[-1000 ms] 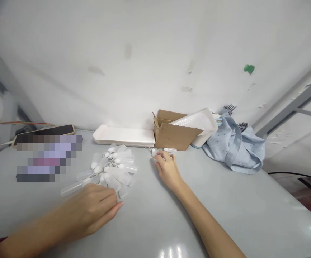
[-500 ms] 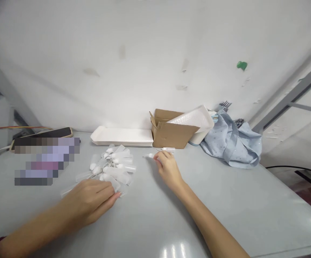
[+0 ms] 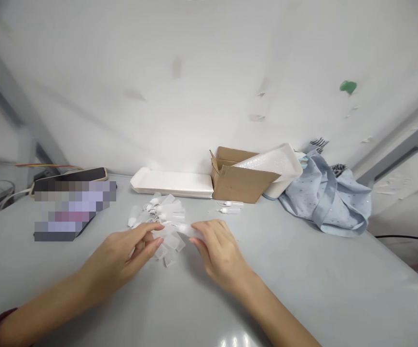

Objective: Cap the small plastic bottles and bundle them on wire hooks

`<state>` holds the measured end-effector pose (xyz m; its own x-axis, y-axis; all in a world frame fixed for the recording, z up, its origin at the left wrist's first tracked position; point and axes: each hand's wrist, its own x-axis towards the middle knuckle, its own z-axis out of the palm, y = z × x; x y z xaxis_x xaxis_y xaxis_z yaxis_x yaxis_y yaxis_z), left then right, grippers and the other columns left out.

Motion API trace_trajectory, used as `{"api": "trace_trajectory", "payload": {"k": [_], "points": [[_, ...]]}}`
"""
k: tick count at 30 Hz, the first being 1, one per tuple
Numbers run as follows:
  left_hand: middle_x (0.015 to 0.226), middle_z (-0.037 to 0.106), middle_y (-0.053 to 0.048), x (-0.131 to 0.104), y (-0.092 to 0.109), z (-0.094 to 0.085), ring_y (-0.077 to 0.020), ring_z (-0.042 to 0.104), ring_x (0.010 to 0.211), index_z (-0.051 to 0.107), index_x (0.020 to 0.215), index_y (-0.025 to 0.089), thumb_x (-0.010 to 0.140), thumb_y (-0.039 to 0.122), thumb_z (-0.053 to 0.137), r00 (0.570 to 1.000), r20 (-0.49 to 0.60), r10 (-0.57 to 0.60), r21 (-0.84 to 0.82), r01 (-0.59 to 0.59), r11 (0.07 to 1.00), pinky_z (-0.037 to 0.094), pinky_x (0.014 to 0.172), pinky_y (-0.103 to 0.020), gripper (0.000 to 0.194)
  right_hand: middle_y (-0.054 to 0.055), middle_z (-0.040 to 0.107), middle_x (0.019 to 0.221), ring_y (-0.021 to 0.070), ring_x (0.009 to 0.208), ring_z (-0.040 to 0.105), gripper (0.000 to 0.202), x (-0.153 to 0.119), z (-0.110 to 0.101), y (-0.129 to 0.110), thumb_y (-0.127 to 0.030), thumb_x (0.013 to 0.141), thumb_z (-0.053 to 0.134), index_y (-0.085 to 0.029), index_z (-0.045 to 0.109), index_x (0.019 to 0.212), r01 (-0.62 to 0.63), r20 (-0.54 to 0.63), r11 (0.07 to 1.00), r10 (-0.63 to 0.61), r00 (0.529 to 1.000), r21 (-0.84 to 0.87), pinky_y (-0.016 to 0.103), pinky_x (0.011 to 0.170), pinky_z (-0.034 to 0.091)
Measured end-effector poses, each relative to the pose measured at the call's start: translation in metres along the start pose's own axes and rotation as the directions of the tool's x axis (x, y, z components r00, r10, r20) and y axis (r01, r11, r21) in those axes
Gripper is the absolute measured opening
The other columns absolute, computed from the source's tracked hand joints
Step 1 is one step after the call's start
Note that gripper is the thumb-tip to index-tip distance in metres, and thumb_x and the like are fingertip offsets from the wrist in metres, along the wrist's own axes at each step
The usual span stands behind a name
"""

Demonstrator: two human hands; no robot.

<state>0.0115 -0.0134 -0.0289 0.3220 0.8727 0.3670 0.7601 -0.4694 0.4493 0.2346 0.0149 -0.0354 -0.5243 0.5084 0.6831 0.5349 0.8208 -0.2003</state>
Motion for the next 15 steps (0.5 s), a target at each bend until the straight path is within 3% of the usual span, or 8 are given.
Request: {"api": "trace_trajectory", "payload": {"k": [3,8,12,15], "points": [[0.059,0.058,0.007,-0.001,0.001,-0.002,-0.0112,0.052,0.045,0.05,0.104,0.019,0.092,0.03,0.04,0.997,-0.014,-0.07,-0.016,0.07,0.997,0.039,0.049,-0.022,0.02,0.007,0.061,0.085,0.019,0.074,0.055,0.026,0.001,-0.001,-0.004,-0.011,0.089,0.047,-0.019,0.045,0.113,-0.001,-0.001,1.0,0.001,1.0,0.013,0.032,0.064,0.047],[0.062,0.06,0.006,-0.002,0.001,-0.003,-0.0117,0.053,0.048,0.049,0.11,0.02,0.091,0.028,0.041,0.998,0.024,-0.066,-0.033,0.066,0.997,0.04,0.051,-0.023,0.022,0.007,0.06,0.086,0.0186,0.074,0.054,0.026,-0.001,-0.002,-0.006,-0.011,0.089,0.046,-0.019,0.045,0.113,-0.041,0.009,0.996,0.04,0.999,0.085,0.032,0.065,0.047],[0.07,0.064,0.001,0.0,0.002,-0.004,-0.0138,0.057,0.057,0.058,0.089,0.019,0.092,0.026,0.038,0.999,0.03,-0.029,-0.033,0.03,0.999,0.039,0.055,-0.024,0.021,0.007,0.06,0.086,0.0177,0.074,0.054,0.023,-0.003,-0.002,-0.009,-0.013,0.09,0.045,-0.019,0.046,0.112,-0.078,0.032,0.986,0.074,0.997,0.144,0.03,0.065,0.046],[0.067,0.064,0.002,0.003,0.004,-0.006,-0.0135,0.056,0.058,0.06,0.083,0.019,0.091,0.027,0.041,0.996,0.053,-0.076,-0.106,0.082,0.991,0.039,0.056,-0.024,0.022,0.006,0.061,0.087,0.0169,0.075,0.056,0.018,-0.003,-0.003,-0.013,-0.016,0.091,0.044,-0.019,0.05,0.108,-0.211,0.072,0.953,0.2,0.977,0.217,0.028,0.064,0.045]]}}
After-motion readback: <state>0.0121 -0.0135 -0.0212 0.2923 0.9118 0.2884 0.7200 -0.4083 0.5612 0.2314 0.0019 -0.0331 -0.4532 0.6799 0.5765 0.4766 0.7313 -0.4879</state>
